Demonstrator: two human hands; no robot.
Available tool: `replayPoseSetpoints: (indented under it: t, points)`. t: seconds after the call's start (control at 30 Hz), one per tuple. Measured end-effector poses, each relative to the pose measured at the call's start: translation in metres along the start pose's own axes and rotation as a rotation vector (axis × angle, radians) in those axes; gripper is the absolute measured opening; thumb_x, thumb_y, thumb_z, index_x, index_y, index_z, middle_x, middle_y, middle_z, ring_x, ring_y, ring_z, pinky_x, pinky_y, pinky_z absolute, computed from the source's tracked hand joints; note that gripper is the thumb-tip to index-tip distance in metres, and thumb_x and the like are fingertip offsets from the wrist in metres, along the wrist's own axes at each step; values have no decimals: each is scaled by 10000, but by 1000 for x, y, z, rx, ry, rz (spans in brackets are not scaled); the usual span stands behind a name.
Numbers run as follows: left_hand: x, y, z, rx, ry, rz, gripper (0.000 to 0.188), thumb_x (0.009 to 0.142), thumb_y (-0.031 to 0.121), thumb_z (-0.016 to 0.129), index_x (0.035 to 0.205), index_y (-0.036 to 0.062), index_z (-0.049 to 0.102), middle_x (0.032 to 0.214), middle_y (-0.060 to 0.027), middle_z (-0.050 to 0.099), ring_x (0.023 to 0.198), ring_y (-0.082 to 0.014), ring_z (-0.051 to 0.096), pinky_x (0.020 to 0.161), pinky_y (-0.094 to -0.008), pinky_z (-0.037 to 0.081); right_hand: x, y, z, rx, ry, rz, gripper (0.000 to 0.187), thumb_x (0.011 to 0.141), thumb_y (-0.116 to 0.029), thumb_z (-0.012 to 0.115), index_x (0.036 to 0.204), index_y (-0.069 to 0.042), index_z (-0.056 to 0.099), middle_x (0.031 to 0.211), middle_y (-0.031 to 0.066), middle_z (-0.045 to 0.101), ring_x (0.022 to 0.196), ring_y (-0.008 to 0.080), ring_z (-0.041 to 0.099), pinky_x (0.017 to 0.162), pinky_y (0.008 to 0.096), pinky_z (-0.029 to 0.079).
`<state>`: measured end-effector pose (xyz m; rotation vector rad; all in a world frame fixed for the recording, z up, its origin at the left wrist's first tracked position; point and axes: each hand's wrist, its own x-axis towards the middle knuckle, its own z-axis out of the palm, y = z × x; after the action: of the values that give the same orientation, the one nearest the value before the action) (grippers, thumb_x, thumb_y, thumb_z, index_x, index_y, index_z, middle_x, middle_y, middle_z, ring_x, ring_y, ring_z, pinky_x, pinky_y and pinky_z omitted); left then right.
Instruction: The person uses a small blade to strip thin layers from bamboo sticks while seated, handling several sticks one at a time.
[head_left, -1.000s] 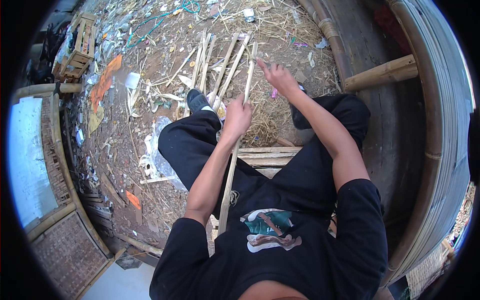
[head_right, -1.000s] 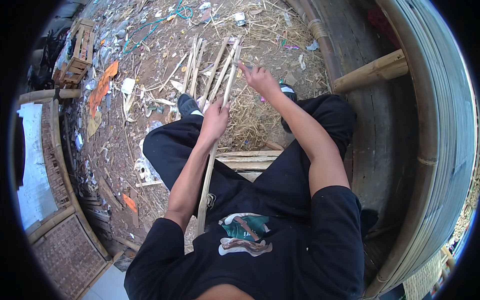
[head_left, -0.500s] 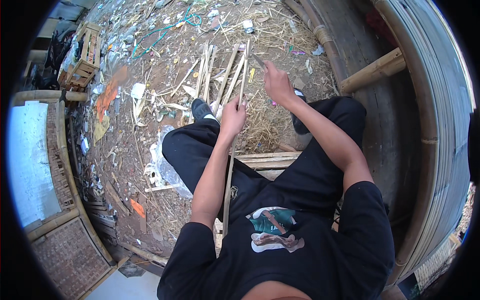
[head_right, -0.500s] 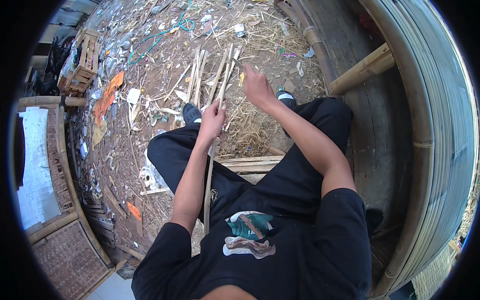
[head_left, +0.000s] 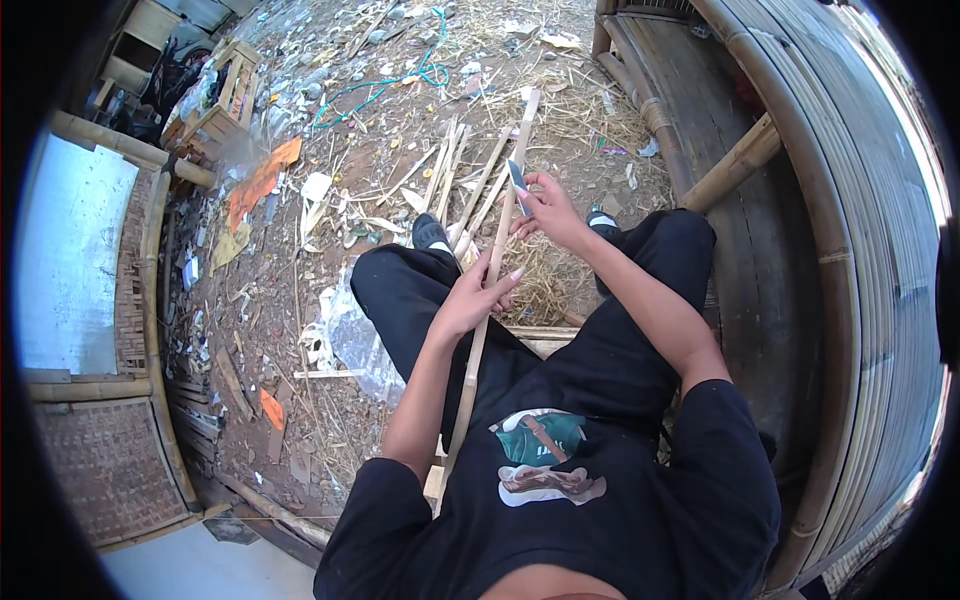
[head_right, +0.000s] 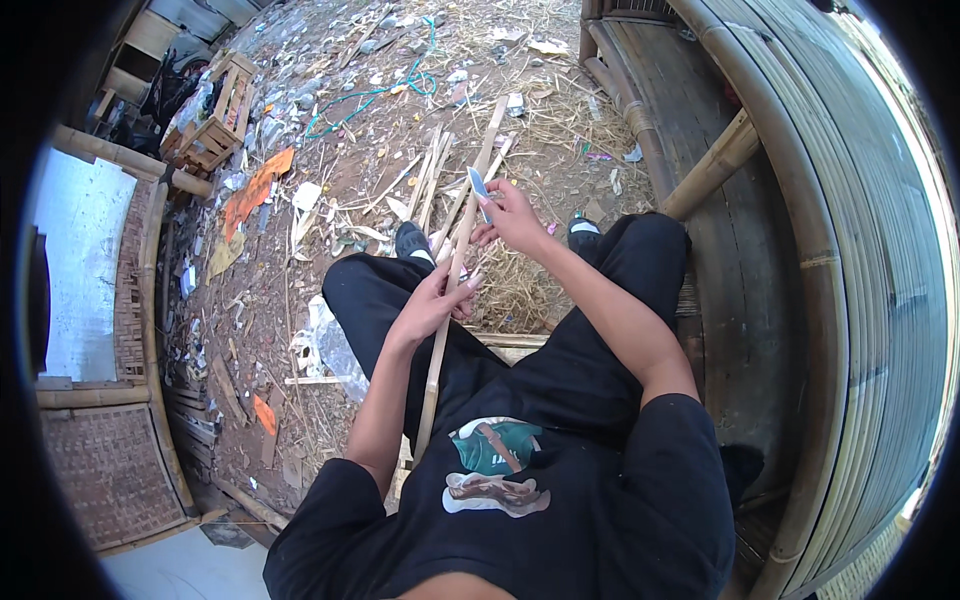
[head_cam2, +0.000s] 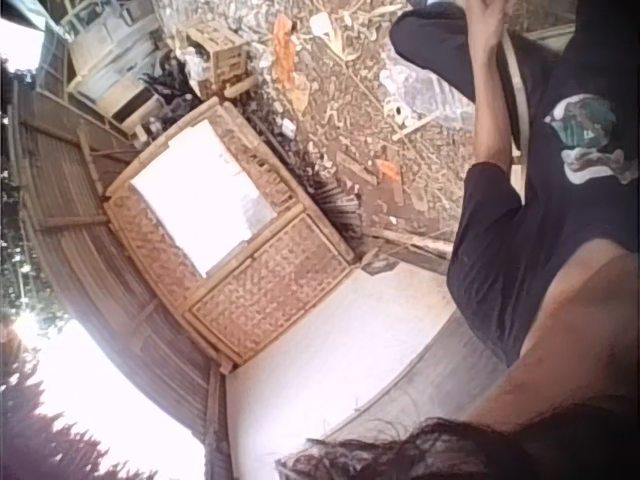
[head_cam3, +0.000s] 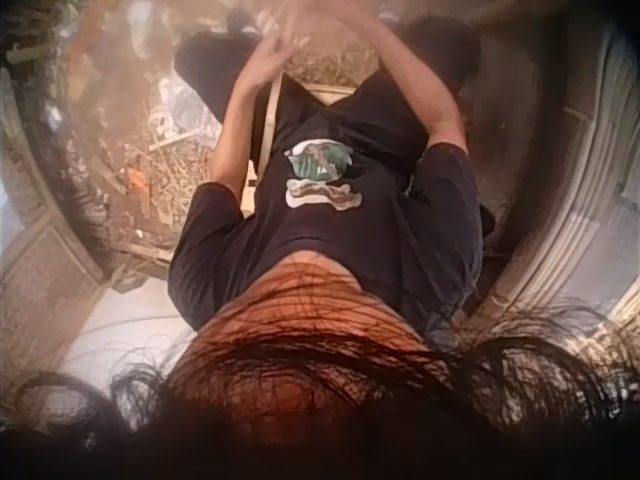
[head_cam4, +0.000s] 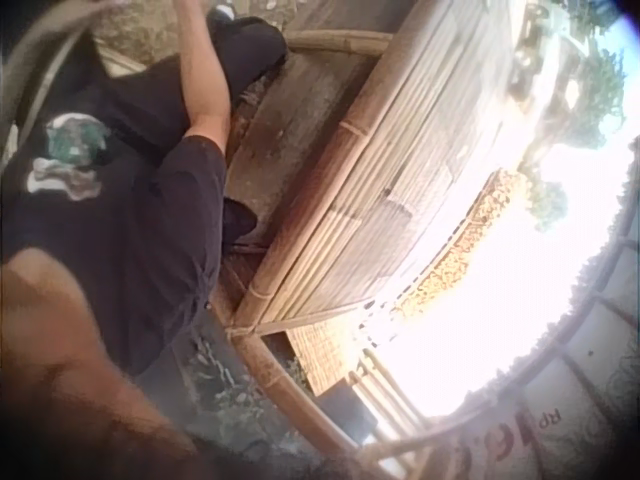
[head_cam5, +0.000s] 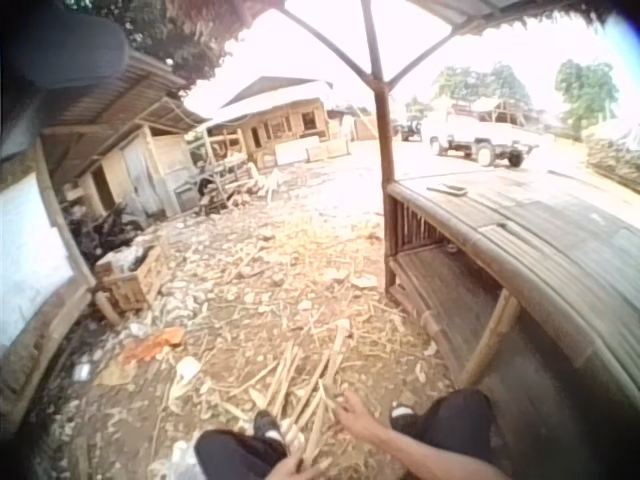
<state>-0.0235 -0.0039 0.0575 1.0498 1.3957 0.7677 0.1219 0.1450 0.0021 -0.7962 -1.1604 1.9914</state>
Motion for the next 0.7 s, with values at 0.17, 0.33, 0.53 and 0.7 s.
replayPoseSetpoints:
  t: [0.17,0.33,0.53,0.7]
  points:
    - [-71,-20,-13,-12,657,288,233,947,185,587,953,-45,622,659,-16,574,594,-75,579,542,-203,463,-11,-14,18,-26,76,-62,205,984,-146,482,1124,-18,402,775,121,588,539,196,634,425,295,516]
    - [-117,-19,-15,-84,695,244,172,899,135,652,810,-12,630,639,-29,600,533,-80,571,505,-205,461,-17,-27,18,-71,113,-163,198,975,-130,497,1111,-5,426,784,132,611,518,183,627,423,287,513]
    - [-118,-12,3,-167,585,169,171,862,147,701,790,16,615,731,-32,624,638,-75,594,601,-215,473,-24,-35,11,-89,286,-322,214,959,-133,537,1110,1,465,717,102,628,496,134,598,422,245,481]
    - [-110,-5,32,394,307,176,359,786,192,759,998,-60,617,779,-113,643,639,-87,570,596,-240,464,-31,-43,-18,-98,524,-404,211,947,-125,555,1084,25,501,653,86,614,456,127,581,417,263,483]
